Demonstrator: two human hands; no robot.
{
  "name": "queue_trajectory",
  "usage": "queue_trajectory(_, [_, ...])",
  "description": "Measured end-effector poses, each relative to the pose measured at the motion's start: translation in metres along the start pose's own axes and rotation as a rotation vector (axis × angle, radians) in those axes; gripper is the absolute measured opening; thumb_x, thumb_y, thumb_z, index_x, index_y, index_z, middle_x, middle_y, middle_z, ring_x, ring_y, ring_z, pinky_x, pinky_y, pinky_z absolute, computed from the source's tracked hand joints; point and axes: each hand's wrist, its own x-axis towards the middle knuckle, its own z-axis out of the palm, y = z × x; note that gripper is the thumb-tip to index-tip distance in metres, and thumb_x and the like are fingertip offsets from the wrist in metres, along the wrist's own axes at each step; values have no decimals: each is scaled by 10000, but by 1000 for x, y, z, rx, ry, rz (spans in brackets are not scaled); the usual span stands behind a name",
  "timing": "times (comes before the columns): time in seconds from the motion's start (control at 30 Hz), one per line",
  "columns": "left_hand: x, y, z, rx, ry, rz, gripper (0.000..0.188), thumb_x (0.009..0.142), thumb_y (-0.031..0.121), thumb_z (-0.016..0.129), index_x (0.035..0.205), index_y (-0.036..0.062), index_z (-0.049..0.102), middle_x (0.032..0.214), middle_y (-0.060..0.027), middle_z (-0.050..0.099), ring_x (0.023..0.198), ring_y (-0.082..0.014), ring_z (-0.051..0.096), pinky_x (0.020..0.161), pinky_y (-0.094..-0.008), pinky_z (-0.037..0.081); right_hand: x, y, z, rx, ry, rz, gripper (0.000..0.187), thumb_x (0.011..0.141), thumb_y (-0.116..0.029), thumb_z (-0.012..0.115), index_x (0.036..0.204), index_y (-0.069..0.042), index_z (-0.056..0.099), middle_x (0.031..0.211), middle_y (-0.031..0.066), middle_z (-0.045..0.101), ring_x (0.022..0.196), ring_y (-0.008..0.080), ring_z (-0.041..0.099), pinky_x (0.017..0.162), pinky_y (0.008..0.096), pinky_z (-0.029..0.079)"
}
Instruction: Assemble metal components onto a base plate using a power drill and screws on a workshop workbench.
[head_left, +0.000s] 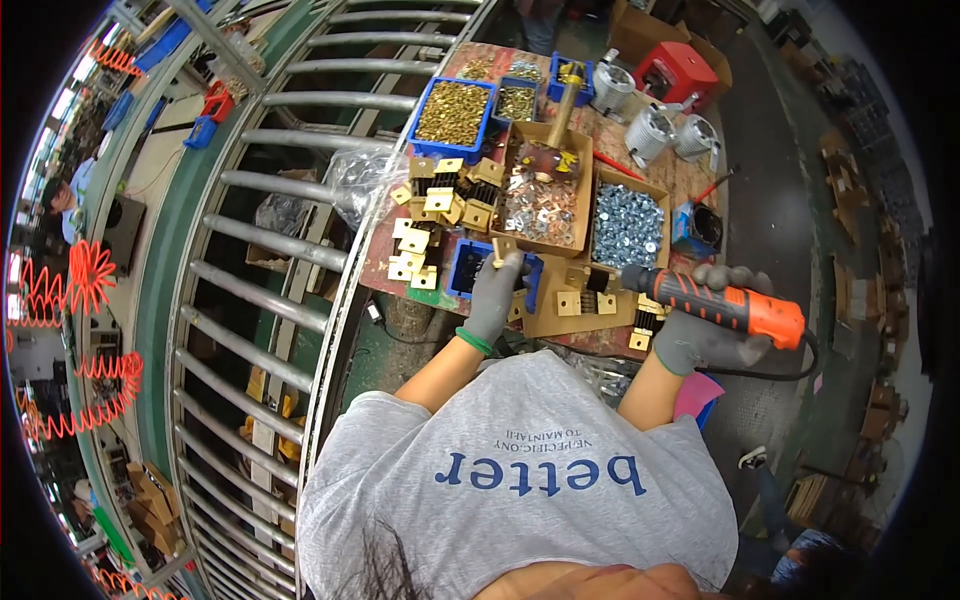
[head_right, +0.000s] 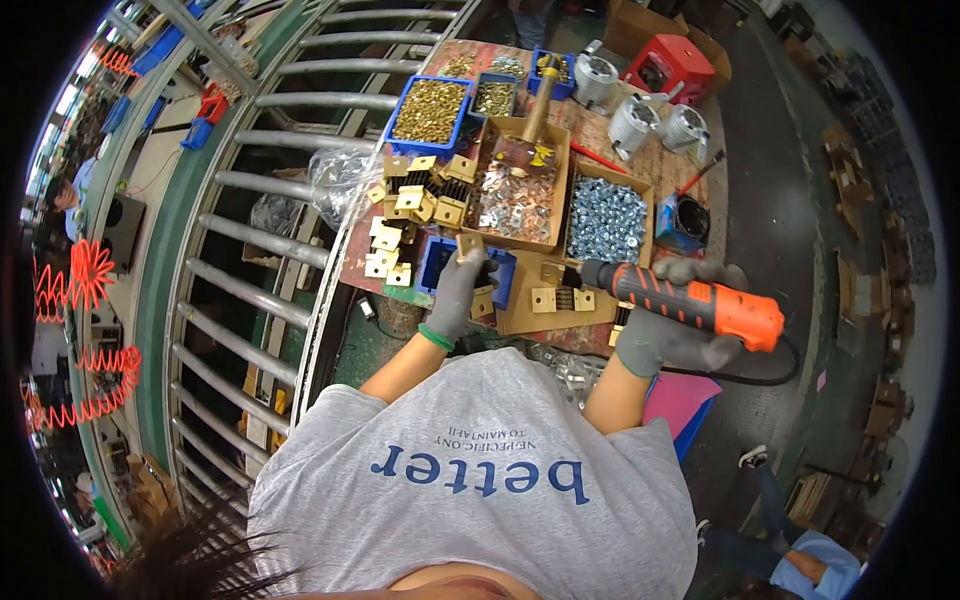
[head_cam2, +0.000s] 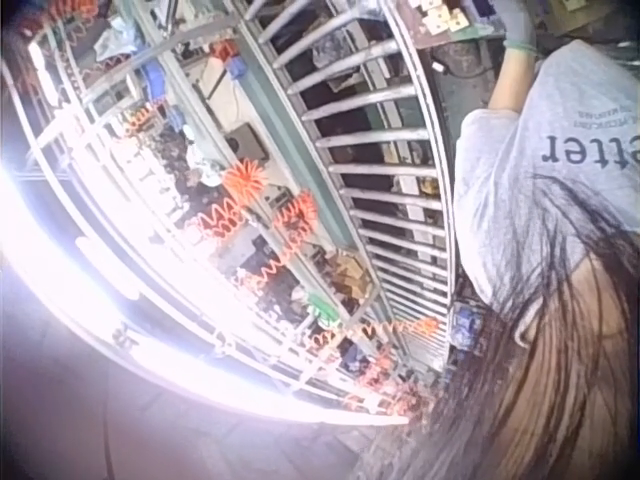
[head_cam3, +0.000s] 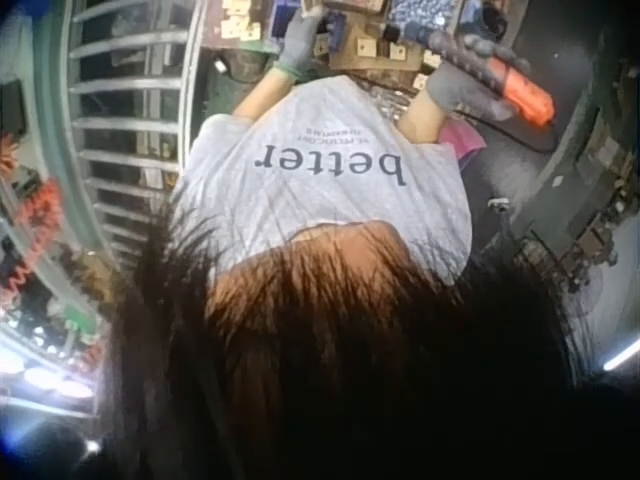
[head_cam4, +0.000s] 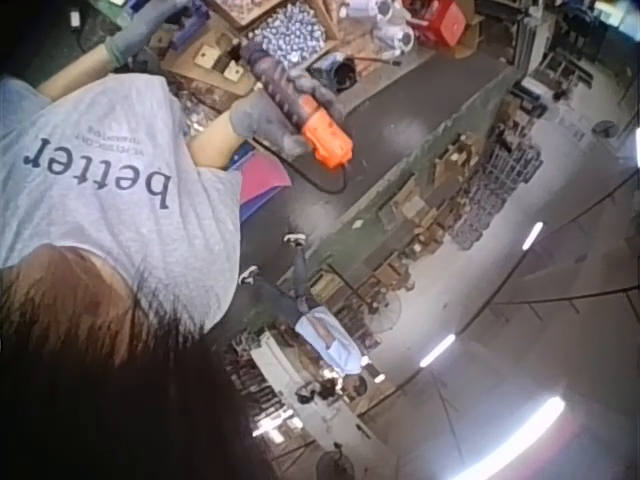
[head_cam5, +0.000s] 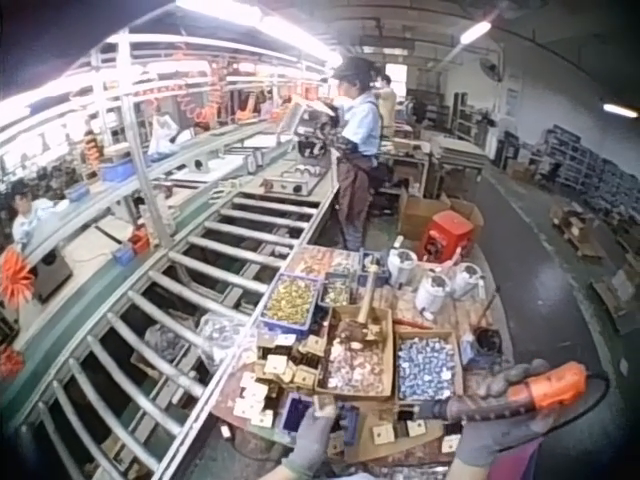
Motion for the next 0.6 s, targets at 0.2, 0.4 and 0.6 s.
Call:
queue_trajectory(0.2, [-12,-9,60,1043,-260,515,519,835,336,663,1295,157,503,995,-133,621,893,-287,632,759,-396,499,0,-63,-28,-111,12,-159,638,803,-495,658,1212,-15,564,1062,165,656,842,289,666,743,428,543])
queue_trajectory(0.4, [16,-49,101,1472,-442,964,615,686,330,761,1238,186,531,958,-59,559,934,-257,562,782,-392,453,-11,-116,-48,-190,49,-249,638,812,-501,648,1212,-12,563,1076,163,653,839,283,664,748,422,531])
queue_trajectory(0.6, [21,-61,99,1446,-491,1118,639,713,399,736,1273,182,518,1078,-51,547,1019,-246,518,878,-394,407,-17,-158,-69,-268,105,-354,635,822,-512,625,1209,-12,561,1076,167,646,840,281,662,749,421,530])
